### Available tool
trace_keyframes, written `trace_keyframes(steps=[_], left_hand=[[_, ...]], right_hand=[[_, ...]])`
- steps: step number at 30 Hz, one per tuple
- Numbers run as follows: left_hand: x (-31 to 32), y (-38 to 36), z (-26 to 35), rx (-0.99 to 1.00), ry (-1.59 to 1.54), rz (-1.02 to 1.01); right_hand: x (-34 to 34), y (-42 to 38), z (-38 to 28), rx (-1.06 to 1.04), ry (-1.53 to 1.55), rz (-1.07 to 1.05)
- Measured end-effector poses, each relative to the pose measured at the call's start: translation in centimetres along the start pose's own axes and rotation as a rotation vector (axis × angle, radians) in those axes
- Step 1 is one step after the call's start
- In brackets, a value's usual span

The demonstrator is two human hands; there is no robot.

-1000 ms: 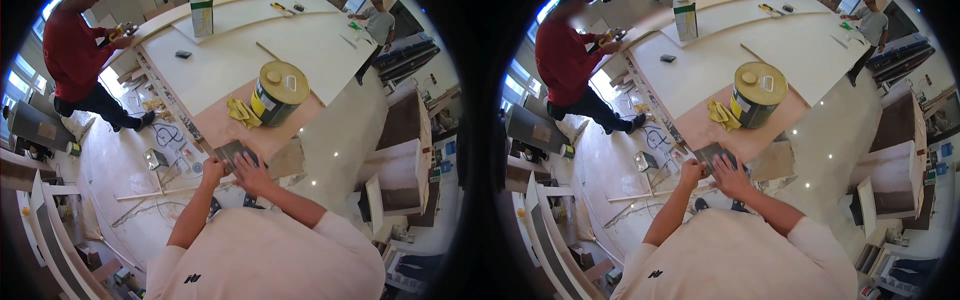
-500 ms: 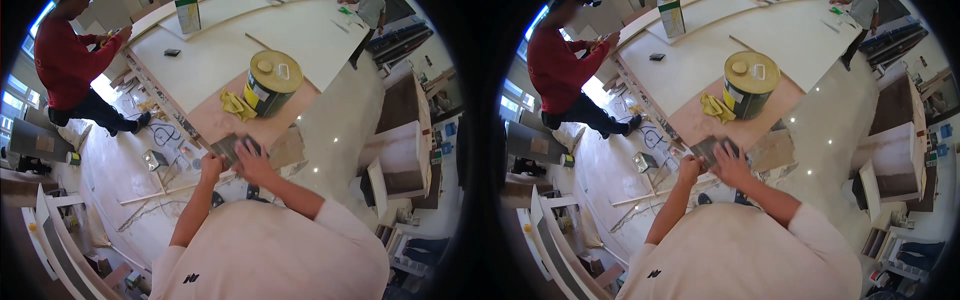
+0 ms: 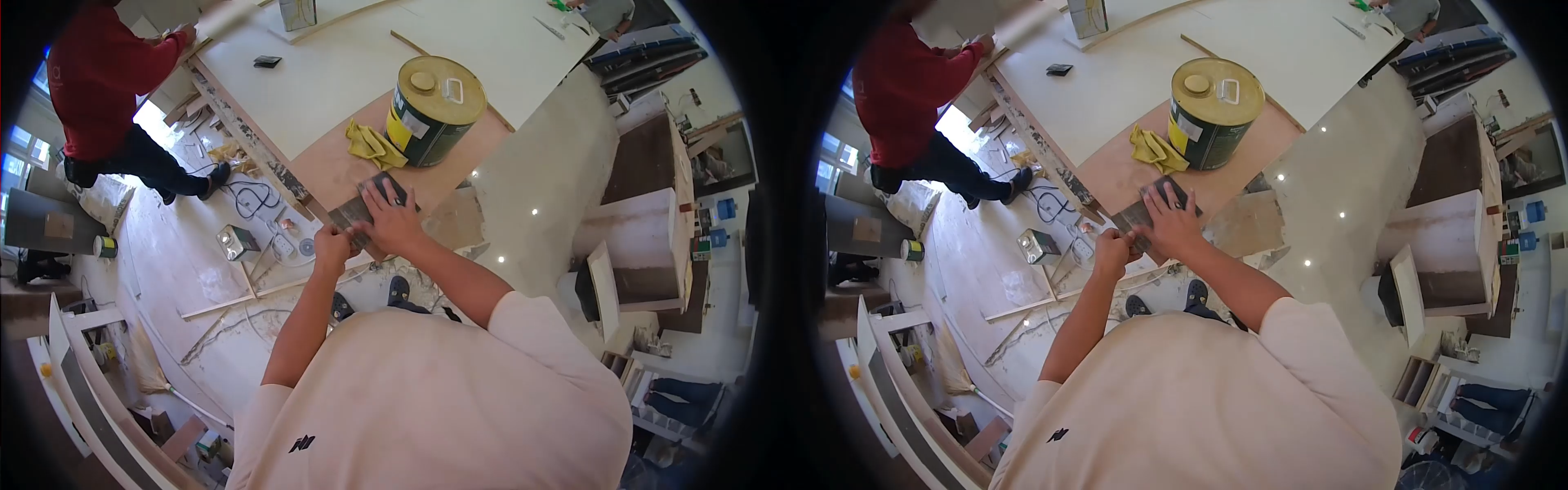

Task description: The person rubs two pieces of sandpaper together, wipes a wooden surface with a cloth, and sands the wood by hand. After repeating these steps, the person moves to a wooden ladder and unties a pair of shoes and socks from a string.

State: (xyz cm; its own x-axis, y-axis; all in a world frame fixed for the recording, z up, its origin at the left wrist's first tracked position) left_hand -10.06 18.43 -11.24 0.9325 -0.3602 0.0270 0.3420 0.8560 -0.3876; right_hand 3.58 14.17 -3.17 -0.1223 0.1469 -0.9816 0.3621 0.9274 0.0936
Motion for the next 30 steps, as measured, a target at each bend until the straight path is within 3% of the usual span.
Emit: trace_keyframes(steps=[3, 7, 13, 16, 20, 30], left_hand=[[0.1, 0.0, 0.8, 0.009, 0.02, 0.0], [0.0, -0.4, -0.9, -0.006, -0.018, 0.016], [0.3, -0.8, -1.0, -0.016, -0.072, 0.006], [-0.5, 0.4, -0.7, 0.056, 0.078, 0.013], [-0.3, 0.0, -1.1, 0.026, -0.046, 0.106], [0.0, 0.5, -0.5, 0.003, 0.029, 0.009]], right_hand=[[-0.7, -5.5, 1.4, -0.001, -0.085, -0.152], [-0.2, -0.1, -0.4, 0.001, -0.038, -0.076], [-0.3, -4.1, 1.5, -0.061, -0.046, -0.056], [-0.9, -3.6, 0.5, -0.037, -0.01, -0.152], [-0.1, -3.8, 0.5, -0.025, 0.059, -0.25], [0.4, -0.5, -0.7, 0.002, 0.038, -0.25]])
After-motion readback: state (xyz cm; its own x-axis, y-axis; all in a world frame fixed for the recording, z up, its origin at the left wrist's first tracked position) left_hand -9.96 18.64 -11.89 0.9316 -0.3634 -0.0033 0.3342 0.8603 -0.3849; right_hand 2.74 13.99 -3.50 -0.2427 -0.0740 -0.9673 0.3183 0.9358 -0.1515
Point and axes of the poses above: each hand's wrist, its own y-axis towards the middle knuckle, its own x-axis out of the palm, z = x × y, the point moved 9 cm from there along y, towards the middle knuckle, and after that the axes turned 15 degrees about x, right-handed, at the moved point
